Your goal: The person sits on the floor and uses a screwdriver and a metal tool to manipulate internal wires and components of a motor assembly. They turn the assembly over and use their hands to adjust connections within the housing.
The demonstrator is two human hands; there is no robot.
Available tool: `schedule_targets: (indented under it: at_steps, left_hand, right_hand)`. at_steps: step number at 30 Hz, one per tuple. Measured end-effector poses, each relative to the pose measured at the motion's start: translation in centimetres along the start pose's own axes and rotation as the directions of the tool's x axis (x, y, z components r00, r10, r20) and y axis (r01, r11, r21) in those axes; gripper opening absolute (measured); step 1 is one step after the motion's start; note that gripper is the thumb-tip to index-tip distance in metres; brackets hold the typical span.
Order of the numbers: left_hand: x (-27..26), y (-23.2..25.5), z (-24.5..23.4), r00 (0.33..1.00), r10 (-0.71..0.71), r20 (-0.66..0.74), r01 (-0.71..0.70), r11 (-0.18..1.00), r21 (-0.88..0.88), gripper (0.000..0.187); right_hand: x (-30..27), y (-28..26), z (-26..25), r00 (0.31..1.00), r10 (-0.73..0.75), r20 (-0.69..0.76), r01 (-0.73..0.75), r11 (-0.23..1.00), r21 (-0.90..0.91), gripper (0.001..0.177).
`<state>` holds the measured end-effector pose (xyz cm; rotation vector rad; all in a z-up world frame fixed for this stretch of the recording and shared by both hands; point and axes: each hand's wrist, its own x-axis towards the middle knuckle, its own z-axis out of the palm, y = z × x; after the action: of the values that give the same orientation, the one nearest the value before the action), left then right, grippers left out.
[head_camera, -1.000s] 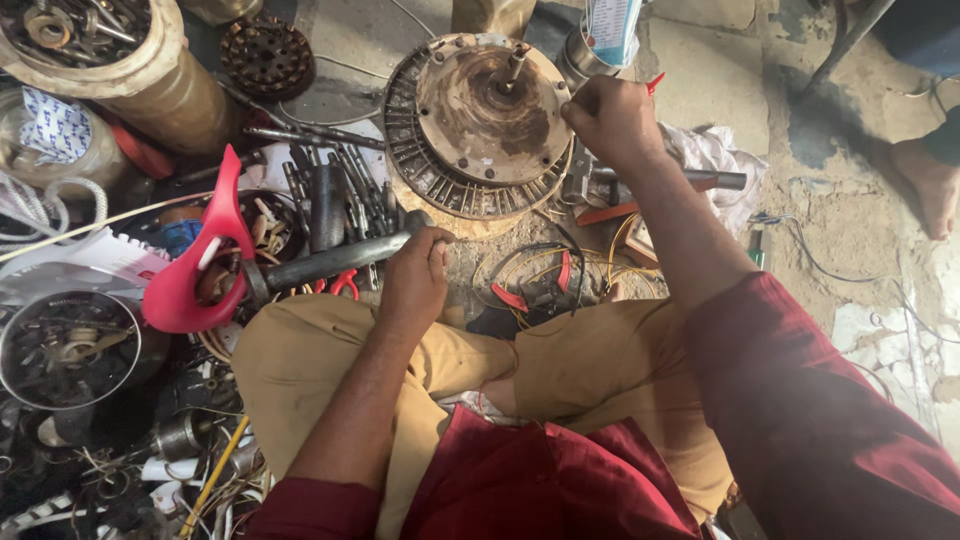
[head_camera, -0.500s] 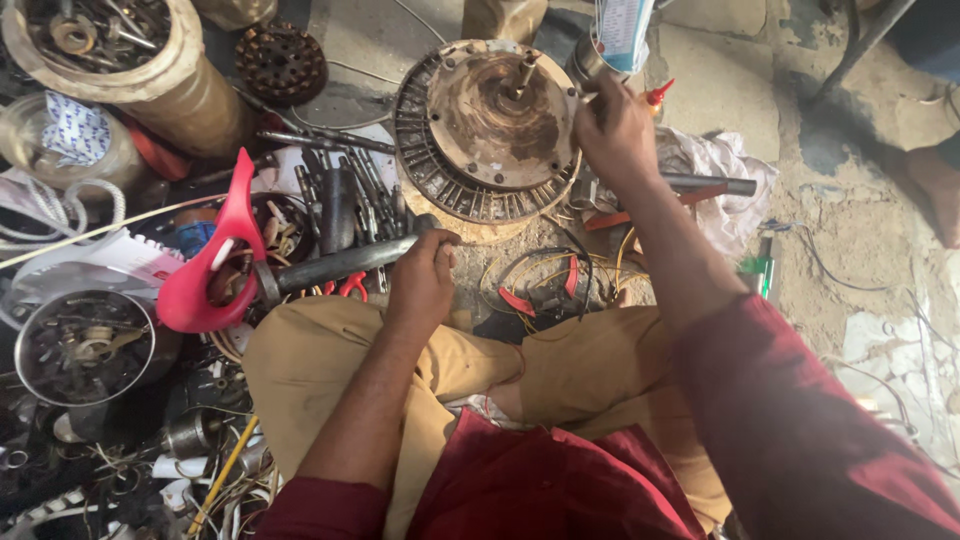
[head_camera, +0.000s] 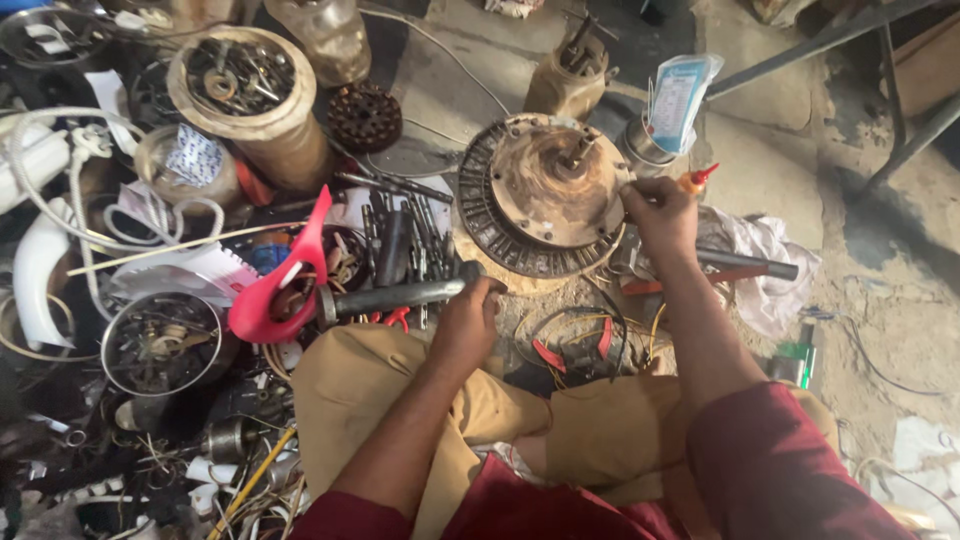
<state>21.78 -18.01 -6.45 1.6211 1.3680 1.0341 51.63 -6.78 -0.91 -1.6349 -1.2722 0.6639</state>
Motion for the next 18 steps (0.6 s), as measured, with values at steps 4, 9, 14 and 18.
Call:
schedule_targets:
  at_steps: [4,9,14,18]
  left_hand:
    - [0.1,0.2,-0.2,1.000,-0.006,0.003,0.006,1.000,-0.006,0.015]
    - [0.1,-0.1,0.0,1.000,0.010,-0.007,-0.010,1.000,0.022,0.016]
    - [0.2,-0.3,0.2,1.000,-0.017,0.001,0.017,1.000,-0.008,0.016]
    - [0.1,0.0,0.0,1.000,-0.022,0.007,0.022,1.000,0.014,0.015]
  right_hand:
    - [-0.1,-0.3,-0.1,0.999,-0.041,0.007,0.041,0.999,0.028,0.031]
    - [0.1,-1.1,-0.2,0.995,0.100,-0.012,-0.101,0.984,-0.150,0.029]
    - [0.2,-1.1,-0.1,0.999,0.045,0.026,-0.045,0.999,0.011,0.028]
    - [0.2,-0.5,-0.2,0.998,-0.066,0.005,0.066,0.998,-0.014,0.028]
